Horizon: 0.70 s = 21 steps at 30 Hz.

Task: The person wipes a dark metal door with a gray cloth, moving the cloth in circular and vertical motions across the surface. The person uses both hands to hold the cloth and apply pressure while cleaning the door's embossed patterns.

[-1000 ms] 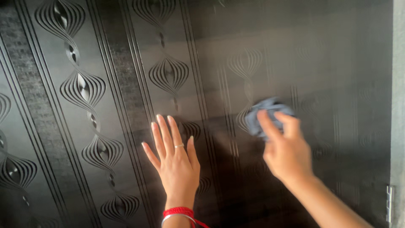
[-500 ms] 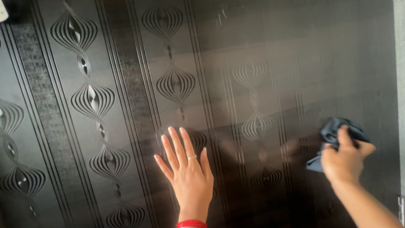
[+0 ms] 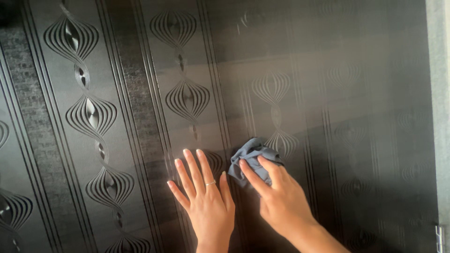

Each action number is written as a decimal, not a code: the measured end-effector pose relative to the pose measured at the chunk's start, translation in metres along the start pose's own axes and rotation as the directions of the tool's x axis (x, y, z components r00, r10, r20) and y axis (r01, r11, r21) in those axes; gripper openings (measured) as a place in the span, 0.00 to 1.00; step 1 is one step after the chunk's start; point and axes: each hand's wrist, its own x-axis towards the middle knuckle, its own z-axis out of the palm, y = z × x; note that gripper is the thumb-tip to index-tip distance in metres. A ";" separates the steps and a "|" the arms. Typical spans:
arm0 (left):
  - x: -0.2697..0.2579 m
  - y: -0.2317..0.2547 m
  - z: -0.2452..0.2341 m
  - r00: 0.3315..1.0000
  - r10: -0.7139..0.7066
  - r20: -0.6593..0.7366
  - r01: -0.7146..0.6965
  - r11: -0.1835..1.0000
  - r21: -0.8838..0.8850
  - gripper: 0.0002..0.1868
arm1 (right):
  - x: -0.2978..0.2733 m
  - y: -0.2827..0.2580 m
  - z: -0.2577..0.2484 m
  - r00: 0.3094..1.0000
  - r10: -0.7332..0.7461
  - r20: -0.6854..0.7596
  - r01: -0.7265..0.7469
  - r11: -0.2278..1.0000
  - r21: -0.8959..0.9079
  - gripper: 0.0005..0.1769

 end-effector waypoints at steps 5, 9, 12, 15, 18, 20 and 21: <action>-0.002 -0.004 0.002 1.000 0.023 0.017 -0.024 1.000 0.014 0.36 | -0.008 0.046 -0.014 0.951 0.309 -0.029 -0.310 0.948 -0.068 0.45; -0.006 -0.004 0.003 0.999 0.036 0.026 -0.037 0.999 0.020 0.36 | -0.044 0.107 -0.018 0.838 0.534 -0.115 -0.545 0.828 -0.130 0.41; -0.006 -0.004 0.004 0.999 0.021 0.044 -0.022 1.000 0.022 0.36 | -0.088 0.165 -0.015 0.760 0.612 -0.219 -0.649 0.729 -0.218 0.39; -0.005 -0.004 0.001 0.999 0.031 0.040 -0.031 0.999 0.007 0.36 | -0.110 0.218 -0.017 0.573 0.789 -0.224 -0.817 0.573 -0.070 0.39; -0.005 -0.004 0.000 0.999 0.034 0.037 -0.034 0.999 -0.001 0.36 | -0.097 0.226 -0.018 0.452 0.878 -0.154 -0.881 0.467 0.077 0.38; -0.005 -0.003 0.000 0.999 0.033 0.035 -0.033 0.999 -0.002 0.36 | -0.078 0.195 -0.015 0.590 0.786 -0.183 -0.806 0.583 -0.096 0.39; -0.005 -0.003 0.000 0.999 0.032 0.034 -0.032 0.999 -0.002 0.36 | -0.064 0.173 -0.014 0.673 0.710 -0.207 -0.736 0.671 -0.090 0.38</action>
